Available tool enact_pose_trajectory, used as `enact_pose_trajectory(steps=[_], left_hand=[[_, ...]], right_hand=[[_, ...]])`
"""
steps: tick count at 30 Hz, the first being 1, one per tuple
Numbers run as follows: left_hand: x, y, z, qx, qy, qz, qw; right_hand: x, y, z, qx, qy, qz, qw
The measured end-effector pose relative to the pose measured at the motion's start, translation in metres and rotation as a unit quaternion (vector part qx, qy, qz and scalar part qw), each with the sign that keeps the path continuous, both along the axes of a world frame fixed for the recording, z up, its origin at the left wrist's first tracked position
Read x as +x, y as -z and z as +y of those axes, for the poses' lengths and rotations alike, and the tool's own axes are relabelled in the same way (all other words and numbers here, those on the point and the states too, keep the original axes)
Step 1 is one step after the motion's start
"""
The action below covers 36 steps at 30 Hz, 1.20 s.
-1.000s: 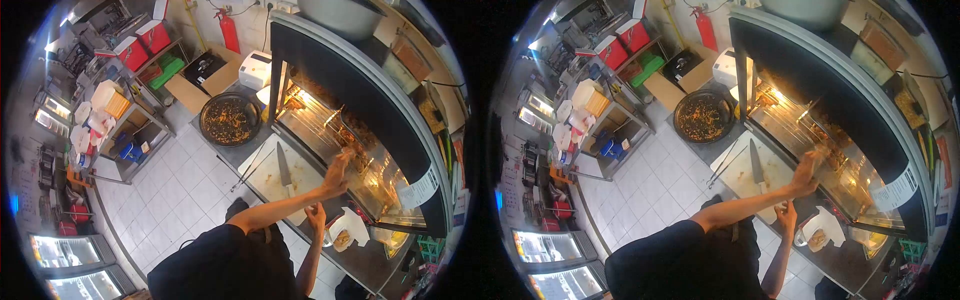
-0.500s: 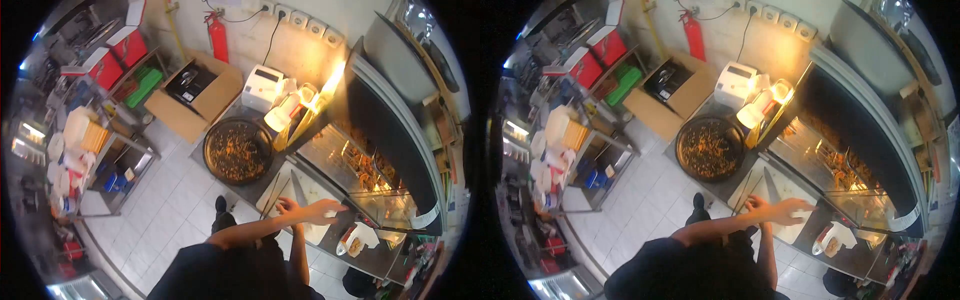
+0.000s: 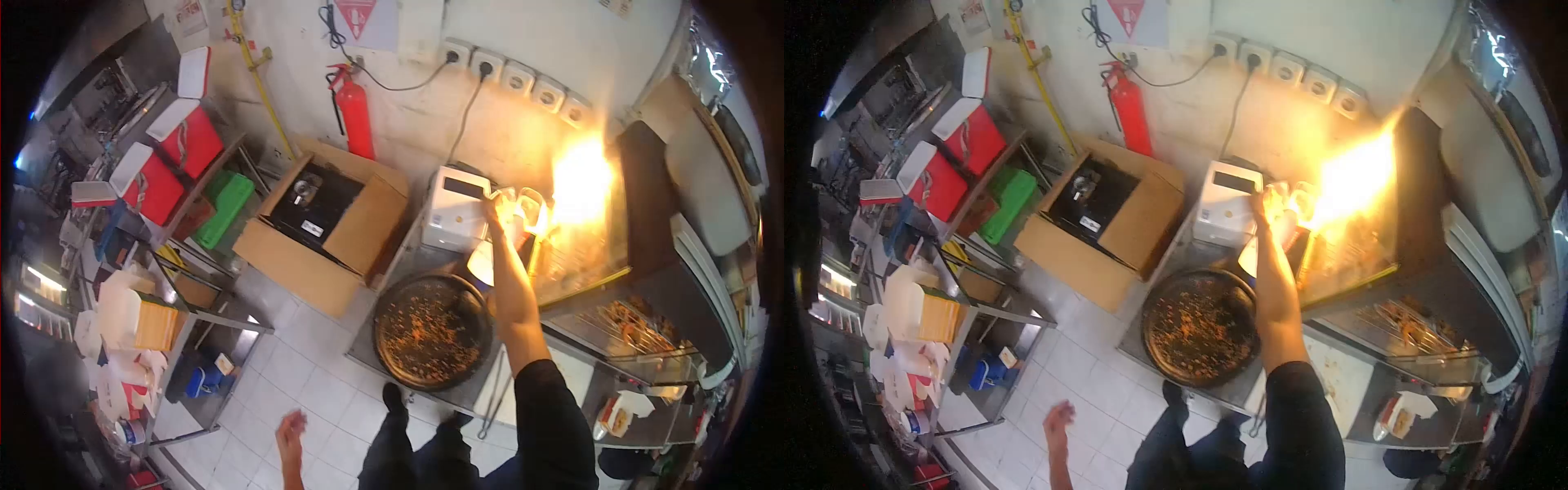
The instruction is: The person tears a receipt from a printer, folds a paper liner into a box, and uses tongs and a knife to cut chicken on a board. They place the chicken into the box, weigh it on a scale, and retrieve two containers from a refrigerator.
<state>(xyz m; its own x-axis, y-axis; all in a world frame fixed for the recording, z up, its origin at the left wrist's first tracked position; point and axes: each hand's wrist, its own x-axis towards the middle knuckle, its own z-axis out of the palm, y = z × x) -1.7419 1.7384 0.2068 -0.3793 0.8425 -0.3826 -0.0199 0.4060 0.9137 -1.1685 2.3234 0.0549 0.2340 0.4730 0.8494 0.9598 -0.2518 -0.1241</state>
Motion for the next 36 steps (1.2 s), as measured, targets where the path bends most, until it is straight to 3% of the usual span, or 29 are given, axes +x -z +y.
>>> enact_pose_trajectory(steps=[1, 3, 5, 10, 11, 13, 14, 16, 17, 18, 19, 21, 22, 23, 25, 26, 27, 28, 29, 32, 34, 35, 36], left_hand=[[0.001, 0.001, -0.013, -0.010, -0.003, 0.004, 1.000], [0.001, 0.016, -0.037, -0.053, -0.014, -0.010, 0.998], [0.015, 0.010, -0.041, -0.089, -0.012, -0.052, 0.995], [0.050, 0.023, -0.002, -0.087, 0.108, -0.110, 0.984], [0.057, 0.023, 0.014, -0.086, 0.149, -0.114, 0.978], [0.067, 0.030, 0.041, -0.065, 0.199, -0.102, 0.972], [0.070, 0.030, 0.053, -0.047, 0.241, -0.085, 0.966], [0.077, 0.015, 0.080, -0.033, 0.260, -0.079, 0.962], [0.079, 0.010, 0.088, -0.023, 0.273, -0.072, 0.959], [0.081, 0.008, 0.091, -0.020, 0.278, -0.072, 0.958], [0.081, 0.007, 0.095, -0.016, 0.275, -0.079, 0.958], [0.079, 0.005, 0.098, -0.010, 0.267, -0.091, 0.959], [0.078, 0.004, 0.096, -0.007, 0.267, -0.088, 0.960], [0.078, 0.005, 0.092, -0.006, 0.263, -0.099, 0.960], [0.080, 0.003, 0.085, -0.007, 0.256, -0.107, 0.961], [0.081, 0.003, 0.078, -0.027, 0.243, -0.116, 0.963], [0.083, 0.005, 0.075, -0.044, 0.233, -0.125, 0.963], [0.085, 0.013, 0.069, -0.029, 0.241, -0.140, 0.960], [0.092, 0.008, 0.067, -0.053, 0.239, -0.135, 0.960], [0.102, 0.008, 0.058, -0.044, 0.277, -0.135, 0.950], [0.120, -0.001, 0.075, -0.026, 0.309, -0.134, 0.941], [0.127, -0.003, 0.087, -0.019, 0.307, -0.134, 0.942], [0.135, -0.004, 0.096, 0.017, 0.334, -0.107, 0.936]], right_hand=[[-0.013, -0.027, -0.012, -0.032, -0.124, 0.245, 0.961], [-0.012, -0.038, -0.011, -0.162, -0.035, 0.269, 0.949], [-0.007, -0.083, -0.035, -0.194, 0.008, 0.263, 0.945], [0.024, -0.132, -0.081, -0.171, -0.167, 0.354, 0.904], [0.034, -0.124, -0.075, -0.195, -0.108, 0.413, 0.883], [0.057, -0.107, -0.066, -0.126, -0.174, 0.558, 0.801], [0.062, -0.111, -0.073, -0.106, -0.217, 0.551, 0.799], [0.089, -0.104, -0.062, -0.146, -0.152, 0.475, 0.854], [0.078, -0.120, -0.068, -0.159, -0.119, 0.412, 0.889], [0.040, -0.186, -0.101, -0.166, -0.131, 0.391, 0.896], [0.030, -0.204, -0.102, -0.162, -0.129, 0.391, 0.897], [0.023, -0.222, -0.093, -0.161, -0.012, 0.287, 0.944], [0.028, -0.216, -0.085, -0.110, -0.016, 0.227, 0.967], [0.017, -0.240, -0.096, -0.095, -0.039, 0.247, 0.963], [-0.017, -0.258, -0.118, 0.049, -0.098, 0.263, 0.959], [0.001, -0.226, -0.114, -0.156, -0.059, 0.165, 0.972], [0.023, -0.195, -0.111, -0.350, -0.017, 0.059, 0.935], [0.015, -0.204, -0.124, -0.361, 0.035, 0.146, 0.920], [-0.007, -0.226, -0.132, -0.205, 0.048, 0.241, 0.947], [-0.004, -0.217, -0.139, -0.183, -0.013, 0.287, 0.940], [0.013, -0.211, -0.120, -0.185, -0.020, 0.201, 0.962], [-0.021, -0.273, -0.153, -0.091, -0.070, 0.223, 0.968], [-0.014, -0.269, -0.141, -0.048, -0.082, 0.145, 0.985]])
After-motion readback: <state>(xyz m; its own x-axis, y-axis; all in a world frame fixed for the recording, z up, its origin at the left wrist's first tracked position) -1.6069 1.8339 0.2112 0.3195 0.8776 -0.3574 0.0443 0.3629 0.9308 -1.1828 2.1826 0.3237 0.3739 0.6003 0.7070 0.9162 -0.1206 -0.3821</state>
